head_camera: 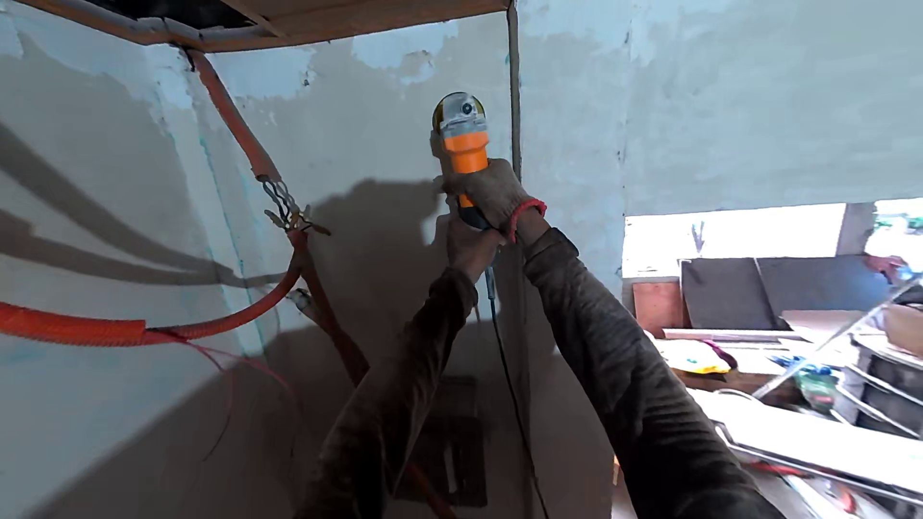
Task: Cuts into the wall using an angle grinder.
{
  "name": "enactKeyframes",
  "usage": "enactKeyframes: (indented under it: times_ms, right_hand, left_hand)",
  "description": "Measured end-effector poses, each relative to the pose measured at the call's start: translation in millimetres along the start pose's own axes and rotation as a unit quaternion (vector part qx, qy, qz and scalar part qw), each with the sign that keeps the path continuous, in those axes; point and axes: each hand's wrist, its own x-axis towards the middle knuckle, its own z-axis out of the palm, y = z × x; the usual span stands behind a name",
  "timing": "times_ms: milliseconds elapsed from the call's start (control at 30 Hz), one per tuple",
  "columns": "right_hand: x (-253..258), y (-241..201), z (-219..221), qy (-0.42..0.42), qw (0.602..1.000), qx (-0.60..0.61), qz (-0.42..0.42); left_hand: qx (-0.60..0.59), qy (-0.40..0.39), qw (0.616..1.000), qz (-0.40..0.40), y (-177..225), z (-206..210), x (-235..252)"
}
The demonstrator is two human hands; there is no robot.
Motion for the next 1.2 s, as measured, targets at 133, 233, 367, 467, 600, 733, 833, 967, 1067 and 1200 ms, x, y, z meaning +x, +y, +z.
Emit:
enactKeyframes:
  times_ms: [133,233,367,467,600,733,833,967,1067,1200]
  right_hand:
    - [14,-5,-6,0.019,0.996,0.081,-0.017]
    - [22,-23,-16,0.039,0.996,0.075,-0.013]
    - [28,-42,-27,0.065,0.997,0.029,-0.007]
    - [37,-56,-33,0.070,0.997,0.016,-0.005]
    - [41,-68,-33,0.060,0.997,0.045,-0.006]
    - [44,-72,-28,0.060,0.997,0.053,-0.008]
    - [48,-74,-24,0.061,0.997,0.049,-0.005]
    - [46,-74,-9,0.024,1.000,-0.020,0.004]
    - [43,-64,12,-0.020,0.994,-0.104,0.005]
    - [32,-33,24,-0.028,0.992,-0.121,-0.004]
  left_hand:
    - [0.031,-0.025,0.999,0.016,16,-5,15]
    - [0.040,-0.029,0.999,0.021,33,-1,28]
    - [0.032,-0.038,0.999,0.021,40,5,37]
    - [0.044,-0.025,0.999,0.011,68,8,49]
    - [0.021,-0.028,0.999,0.020,81,6,51]
    - [0.043,-0.020,0.999,0.008,86,0,54]
    - [0.042,-0.021,0.999,0.008,87,-5,55]
    - [-0.032,0.018,0.999,0.008,71,-7,51]
    - [-0.093,0.033,0.995,-0.012,49,-11,29]
    - [-0.090,0.017,0.996,-0.012,22,-21,15]
